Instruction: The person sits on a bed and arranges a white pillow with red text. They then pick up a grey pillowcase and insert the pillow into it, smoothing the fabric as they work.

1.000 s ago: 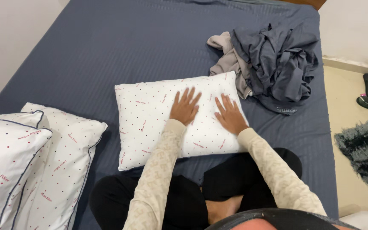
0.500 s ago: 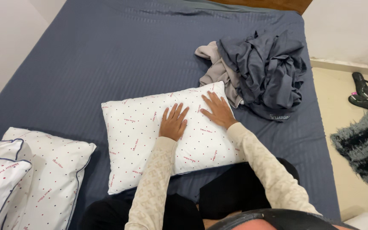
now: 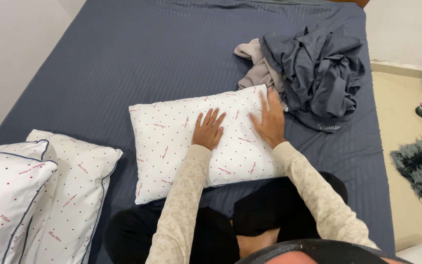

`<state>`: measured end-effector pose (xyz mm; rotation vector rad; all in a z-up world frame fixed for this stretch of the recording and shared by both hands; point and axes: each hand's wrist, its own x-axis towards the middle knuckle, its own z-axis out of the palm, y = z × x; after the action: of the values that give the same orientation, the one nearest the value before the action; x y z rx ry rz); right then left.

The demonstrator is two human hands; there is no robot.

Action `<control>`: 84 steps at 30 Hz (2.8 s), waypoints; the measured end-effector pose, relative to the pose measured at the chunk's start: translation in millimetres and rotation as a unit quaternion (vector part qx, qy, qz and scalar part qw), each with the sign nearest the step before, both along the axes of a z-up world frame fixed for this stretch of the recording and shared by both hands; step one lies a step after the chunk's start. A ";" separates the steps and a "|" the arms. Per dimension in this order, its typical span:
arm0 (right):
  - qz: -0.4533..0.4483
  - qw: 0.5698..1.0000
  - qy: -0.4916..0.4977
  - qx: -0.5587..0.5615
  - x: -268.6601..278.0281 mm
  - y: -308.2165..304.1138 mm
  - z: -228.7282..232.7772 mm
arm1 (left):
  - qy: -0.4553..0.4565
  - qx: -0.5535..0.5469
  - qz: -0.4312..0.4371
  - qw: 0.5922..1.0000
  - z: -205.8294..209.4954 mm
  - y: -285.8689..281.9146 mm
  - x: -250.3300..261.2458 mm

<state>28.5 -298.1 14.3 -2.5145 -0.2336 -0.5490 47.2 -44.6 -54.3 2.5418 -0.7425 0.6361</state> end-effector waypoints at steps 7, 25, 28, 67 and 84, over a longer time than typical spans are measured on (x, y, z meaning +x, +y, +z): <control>-0.034 0.998 0.046 0.017 -20.7 -8.5 -5.4 | 0.014 0.021 0.026 0.999 21.8 -10.3 -17.0; 0.002 0.984 0.117 -0.133 -63.4 15.4 -61.6 | -0.003 -0.014 0.065 0.998 2.1 -28.6 -93.5; -0.007 0.984 0.123 -0.132 -42.7 14.1 -57.8 | 0.013 -0.006 0.079 0.997 10.5 -34.3 -66.6; 0.059 0.985 0.118 -0.114 -12.7 28.4 -17.2 | 0.195 0.065 0.166 0.964 20.1 111.0 -52.5; 0.034 0.985 0.115 -0.122 -5.1 6.1 -54.5 | 0.052 0.004 0.114 0.992 -13.0 28.8 -26.7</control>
<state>23.4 -292.0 -40.2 -2.7665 -0.3125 -0.2093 20.6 -15.8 -67.4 2.6657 -0.4239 0.5673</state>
